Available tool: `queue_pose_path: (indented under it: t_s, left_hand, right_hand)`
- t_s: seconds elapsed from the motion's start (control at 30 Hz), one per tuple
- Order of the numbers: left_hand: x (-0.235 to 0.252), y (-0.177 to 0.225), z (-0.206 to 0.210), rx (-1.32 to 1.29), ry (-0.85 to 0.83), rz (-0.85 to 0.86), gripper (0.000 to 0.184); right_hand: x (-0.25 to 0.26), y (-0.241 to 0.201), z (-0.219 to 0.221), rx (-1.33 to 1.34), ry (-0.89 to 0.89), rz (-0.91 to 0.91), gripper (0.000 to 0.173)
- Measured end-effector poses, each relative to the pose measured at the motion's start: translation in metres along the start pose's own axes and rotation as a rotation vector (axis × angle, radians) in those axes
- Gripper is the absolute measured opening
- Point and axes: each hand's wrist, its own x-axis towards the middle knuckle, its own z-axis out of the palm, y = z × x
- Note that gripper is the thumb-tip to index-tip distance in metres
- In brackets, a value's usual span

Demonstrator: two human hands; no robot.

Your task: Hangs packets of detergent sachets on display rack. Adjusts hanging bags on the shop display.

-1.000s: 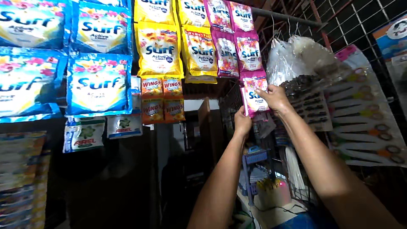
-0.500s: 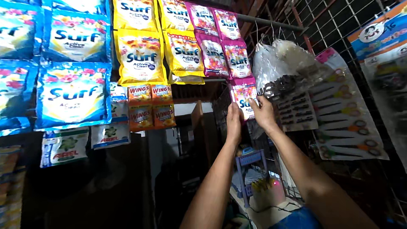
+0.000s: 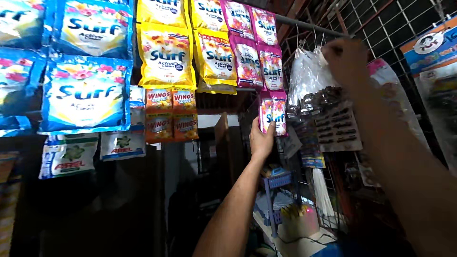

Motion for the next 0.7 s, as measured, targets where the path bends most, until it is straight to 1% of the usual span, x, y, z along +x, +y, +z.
queue_pose_path:
  t_s: [0.1,0.2,0.27,0.33,0.37,0.43,0.57,0.7]
  left_hand:
    - [0.000,0.001,0.001,0.045,-0.011,0.002,0.052]
    - [0.002,0.000,0.003,0.037,-0.031,-0.006,0.052]
    - [0.005,-0.003,0.003,0.022,-0.044,-0.007,0.052]
    - [0.008,-0.009,0.003,0.006,-0.053,-0.011,0.052]
    - [0.011,-0.012,0.003,-0.001,-0.052,-0.009,0.052]
    - [0.016,-0.017,0.001,-0.014,-0.052,-0.006,0.052]
    - [0.024,-0.028,-0.006,-0.015,-0.043,-0.004,0.053]
    - [0.028,-0.034,-0.007,-0.028,-0.032,-0.010,0.053]
  right_hand:
    - [0.053,0.016,0.024,-0.008,-0.048,0.037,0.036]
    - [0.081,0.023,0.041,-0.060,-0.059,0.103,0.035]
    - [0.098,0.021,0.050,-0.067,-0.086,0.197,0.039]
    - [0.114,0.027,0.062,-0.080,-0.101,0.251,0.045]
    - [0.120,0.031,0.066,-0.075,-0.115,0.261,0.048]
    - [0.126,0.035,0.073,-0.034,-0.124,0.268,0.048]
    - [0.131,0.042,0.084,0.022,-0.057,0.257,0.036]
    - [0.138,0.039,0.089,0.020,0.014,0.236,0.032]
